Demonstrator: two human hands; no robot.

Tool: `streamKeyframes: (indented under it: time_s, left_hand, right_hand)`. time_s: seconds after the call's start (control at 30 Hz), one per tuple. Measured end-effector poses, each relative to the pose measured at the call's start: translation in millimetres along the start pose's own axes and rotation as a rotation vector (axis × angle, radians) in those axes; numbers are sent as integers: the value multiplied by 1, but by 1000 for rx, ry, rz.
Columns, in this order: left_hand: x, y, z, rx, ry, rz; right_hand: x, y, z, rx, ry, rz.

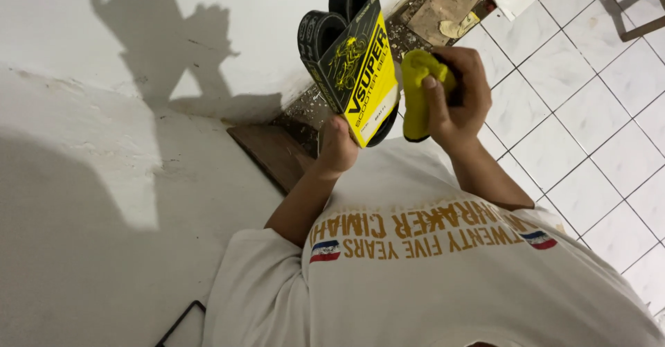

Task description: Cleaning a motorcycle scooter belt with a yellow cloth.

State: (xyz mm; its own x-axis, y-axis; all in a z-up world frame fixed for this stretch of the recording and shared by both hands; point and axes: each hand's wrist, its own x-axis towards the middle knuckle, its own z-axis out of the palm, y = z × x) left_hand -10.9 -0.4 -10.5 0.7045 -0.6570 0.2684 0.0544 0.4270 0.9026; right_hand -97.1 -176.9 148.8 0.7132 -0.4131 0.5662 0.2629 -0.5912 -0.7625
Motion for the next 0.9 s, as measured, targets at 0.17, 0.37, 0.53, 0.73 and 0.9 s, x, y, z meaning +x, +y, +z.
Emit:
streamKeyframes:
  time_s: [0.17, 0.37, 0.53, 0.73, 0.9]
  left_hand:
    - [-4, -43, -7, -151, 94, -67]
    - [16, 4, 3, -377, 185, -38]
    - [17, 2, -1, -226, 183, 7]
    - [11, -29, -16, 318, 280, 55]
    - [18, -13, -10, -237, 200, 26]
  right_hand:
    - [1, -22, 7, 0, -129, -141]
    - [1, -25, 11, 8, -284, -227]
    - [8, -23, 11, -88, -208, -60]
    - [6, -25, 16, 99, -398, -170]
    - [16, -18, 18, -8, -266, -60]
